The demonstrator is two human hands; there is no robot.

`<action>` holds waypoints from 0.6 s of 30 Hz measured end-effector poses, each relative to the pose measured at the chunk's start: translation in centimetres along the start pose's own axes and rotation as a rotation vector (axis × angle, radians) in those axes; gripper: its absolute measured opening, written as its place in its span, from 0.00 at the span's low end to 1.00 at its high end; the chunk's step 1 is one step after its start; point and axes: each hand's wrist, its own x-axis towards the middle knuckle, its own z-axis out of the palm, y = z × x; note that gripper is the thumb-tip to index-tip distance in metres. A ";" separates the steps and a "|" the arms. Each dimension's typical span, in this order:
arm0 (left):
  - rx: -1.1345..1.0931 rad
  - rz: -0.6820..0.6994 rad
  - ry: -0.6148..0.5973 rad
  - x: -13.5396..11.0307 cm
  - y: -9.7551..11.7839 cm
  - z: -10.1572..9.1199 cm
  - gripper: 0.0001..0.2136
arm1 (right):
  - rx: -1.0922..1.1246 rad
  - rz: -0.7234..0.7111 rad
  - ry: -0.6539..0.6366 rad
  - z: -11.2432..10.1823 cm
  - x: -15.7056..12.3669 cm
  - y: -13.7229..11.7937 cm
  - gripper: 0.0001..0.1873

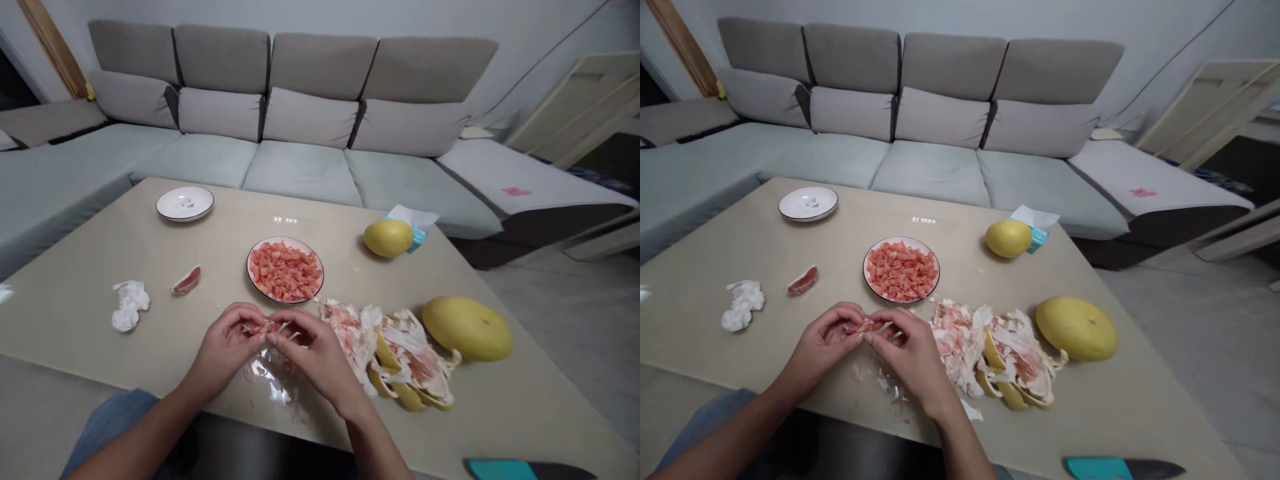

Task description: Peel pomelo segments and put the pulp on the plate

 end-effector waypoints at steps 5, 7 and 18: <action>-0.068 -0.083 -0.054 -0.2 0.0 -0.3 0.09 | 0.035 -0.008 0.029 0.2 -0.2 -0.1 0.08; -0.147 -0.193 -0.081 -0.3 0.4 -0.4 0.14 | 0.051 -0.005 0.053 0.3 -0.3 -0.1 0.08; -0.270 -0.196 0.068 0.0 0.7 -0.6 0.17 | 0.064 -0.068 0.042 0.5 -0.5 -0.6 0.10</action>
